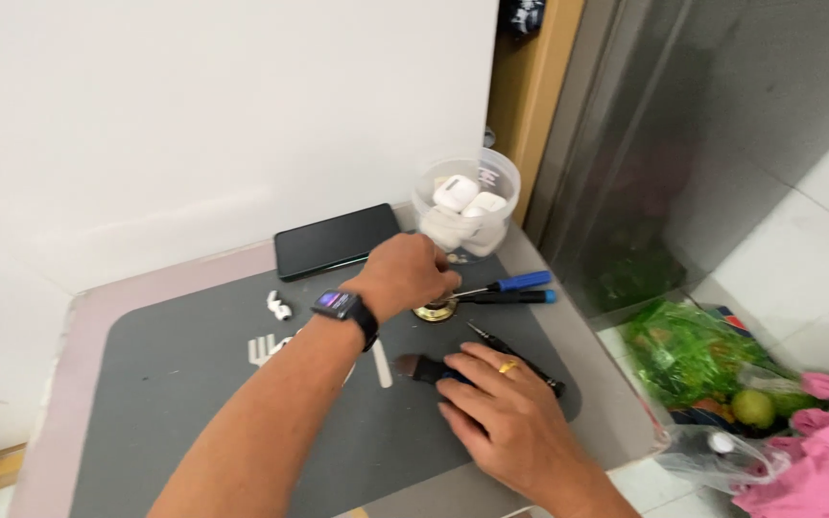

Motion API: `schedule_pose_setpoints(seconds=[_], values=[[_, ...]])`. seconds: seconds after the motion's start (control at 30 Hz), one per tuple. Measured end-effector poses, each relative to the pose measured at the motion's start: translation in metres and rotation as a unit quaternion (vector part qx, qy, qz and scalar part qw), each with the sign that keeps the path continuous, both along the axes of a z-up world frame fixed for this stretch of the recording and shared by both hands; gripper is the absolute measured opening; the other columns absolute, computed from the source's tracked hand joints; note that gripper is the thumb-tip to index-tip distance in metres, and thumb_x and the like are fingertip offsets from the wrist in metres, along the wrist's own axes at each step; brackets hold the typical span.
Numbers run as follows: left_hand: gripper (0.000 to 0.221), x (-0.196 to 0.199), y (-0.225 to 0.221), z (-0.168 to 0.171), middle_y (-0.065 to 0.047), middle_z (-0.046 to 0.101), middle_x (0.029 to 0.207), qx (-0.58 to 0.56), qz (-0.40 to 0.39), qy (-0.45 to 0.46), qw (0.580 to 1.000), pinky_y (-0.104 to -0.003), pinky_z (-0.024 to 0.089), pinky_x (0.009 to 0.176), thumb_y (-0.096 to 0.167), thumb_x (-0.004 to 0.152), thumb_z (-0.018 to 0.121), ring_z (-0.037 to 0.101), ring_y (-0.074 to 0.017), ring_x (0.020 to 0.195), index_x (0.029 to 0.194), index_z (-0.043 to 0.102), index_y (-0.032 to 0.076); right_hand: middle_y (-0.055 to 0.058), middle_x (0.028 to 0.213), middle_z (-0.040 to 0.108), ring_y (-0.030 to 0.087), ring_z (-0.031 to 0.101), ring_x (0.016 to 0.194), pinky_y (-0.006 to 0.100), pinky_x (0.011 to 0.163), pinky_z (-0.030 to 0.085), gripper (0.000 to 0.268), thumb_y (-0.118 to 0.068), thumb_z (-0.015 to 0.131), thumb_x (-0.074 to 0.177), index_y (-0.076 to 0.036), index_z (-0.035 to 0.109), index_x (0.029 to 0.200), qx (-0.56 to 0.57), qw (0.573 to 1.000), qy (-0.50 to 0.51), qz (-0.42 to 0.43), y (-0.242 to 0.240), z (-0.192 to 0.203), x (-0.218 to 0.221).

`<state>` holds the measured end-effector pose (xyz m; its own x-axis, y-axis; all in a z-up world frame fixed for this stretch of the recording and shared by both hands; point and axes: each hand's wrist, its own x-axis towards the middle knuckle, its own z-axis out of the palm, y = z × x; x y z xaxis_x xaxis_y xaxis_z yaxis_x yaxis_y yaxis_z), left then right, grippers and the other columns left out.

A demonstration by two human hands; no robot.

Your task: Disassembling and inspecting small electronic earbuds at a repair bench

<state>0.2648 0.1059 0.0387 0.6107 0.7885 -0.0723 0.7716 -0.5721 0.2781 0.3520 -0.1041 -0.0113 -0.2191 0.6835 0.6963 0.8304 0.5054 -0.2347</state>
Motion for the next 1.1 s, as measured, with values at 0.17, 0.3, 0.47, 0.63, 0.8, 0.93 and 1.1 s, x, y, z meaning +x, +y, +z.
schedule_pose_setpoints(seconds=[0.17, 0.3, 0.47, 0.63, 0.8, 0.93, 1.1], values=[[0.024, 0.022, 0.03, -0.033, -0.005, 0.063, 0.06, -0.02, -0.021, 0.04, 0.999, -0.04, 0.045, 0.056, 0.031, 0.075, 0.069, 0.059, -0.0252, 0.063, 0.061, 0.069, 0.012, 0.013, 0.114, 0.07, 0.033, 0.065, 0.113, 0.043, 0.092, 0.052, 0.011, -0.012, 0.071, 0.092, -0.005, 0.074, 0.1, -0.038, 0.999, 0.016, 0.01, 0.002, -0.007, 0.006], [0.022, 0.001, 0.043, -0.039, -0.007, 0.077, 0.082, -0.04, 0.041, 0.002, 0.998, -0.04, 0.053, 0.071, 0.03, 0.091, 0.067, 0.07, -0.0272, 0.082, 0.087, 0.081, 0.013, 0.014, 0.113, 0.069, 0.032, 0.065, 0.109, 0.042, 0.088, 0.051, 0.009, -0.012, 0.07, 0.093, -0.005, 0.073, 0.098, -0.057, 0.998, 0.015, 0.036, 0.006, -0.004, 0.007], [0.013, -0.066, 0.036, -0.013, 0.001, 0.073, 0.079, 0.02, 0.004, -0.154, 0.988, -0.042, 0.043, 0.067, 0.018, 0.088, 0.066, 0.063, -0.0193, 0.075, 0.077, 0.072, 0.013, 0.01, 0.116, 0.071, 0.031, 0.067, 0.105, 0.043, 0.095, 0.052, 0.013, -0.018, 0.075, 0.088, -0.01, 0.076, 0.1, 0.008, 1.0, -0.012, 0.008, 0.008, -0.022, 0.006], [0.018, -0.138, 0.003, -0.004, 0.004, 0.077, 0.08, -0.028, 0.024, -0.122, 0.992, -0.034, 0.048, 0.064, 0.015, 0.084, 0.061, 0.063, -0.0139, 0.069, 0.085, 0.079, 0.017, 0.011, 0.112, 0.073, 0.027, 0.069, 0.1, 0.041, 0.092, 0.056, 0.011, -0.013, 0.074, 0.088, -0.007, 0.076, 0.097, 0.014, 1.0, -0.026, 0.011, 0.009, -0.004, -0.004], [0.024, -0.161, -0.021, -0.016, 0.005, 0.048, 0.062, 0.019, 0.021, -0.173, 0.985, -0.032, 0.029, 0.055, 0.006, 0.085, 0.049, 0.034, -0.0139, 0.06, 0.063, 0.05, 0.016, 0.01, 0.111, 0.074, 0.026, 0.07, 0.098, 0.039, 0.086, 0.059, 0.013, -0.013, 0.076, 0.086, -0.007, 0.077, 0.097, 0.013, 0.999, -0.045, -0.007, 0.007, -0.009, -0.005], [0.026, -0.176, -0.019, -0.002, 0.007, 0.08, 0.11, -0.004, 0.145, -0.21, 0.967, -0.033, 0.055, 0.085, 0.034, 0.09, 0.062, 0.069, -0.0154, 0.103, 0.102, 0.082, 0.023, 0.009, 0.108, 0.075, 0.025, 0.071, 0.098, 0.039, 0.089, 0.059, 0.012, -0.01, 0.076, 0.086, -0.005, 0.077, 0.096, 0.016, 0.999, -0.034, -0.011, 0.002, -0.004, -0.009], [0.05, -0.22, -0.009, -0.014, 0.004, 0.021, 0.057, 0.025, 0.123, -0.326, 0.937, -0.029, 0.021, 0.059, 0.019, 0.104, 0.056, 0.021, -0.0083, 0.057, 0.064, 0.026, 0.019, 0.011, 0.102, 0.076, 0.025, 0.073, 0.098, 0.04, 0.092, 0.061, 0.008, -0.005, 0.073, 0.087, -0.002, 0.077, 0.094, 0.056, 0.998, -0.027, 0.012, 0.008, 0.009, -0.027]])
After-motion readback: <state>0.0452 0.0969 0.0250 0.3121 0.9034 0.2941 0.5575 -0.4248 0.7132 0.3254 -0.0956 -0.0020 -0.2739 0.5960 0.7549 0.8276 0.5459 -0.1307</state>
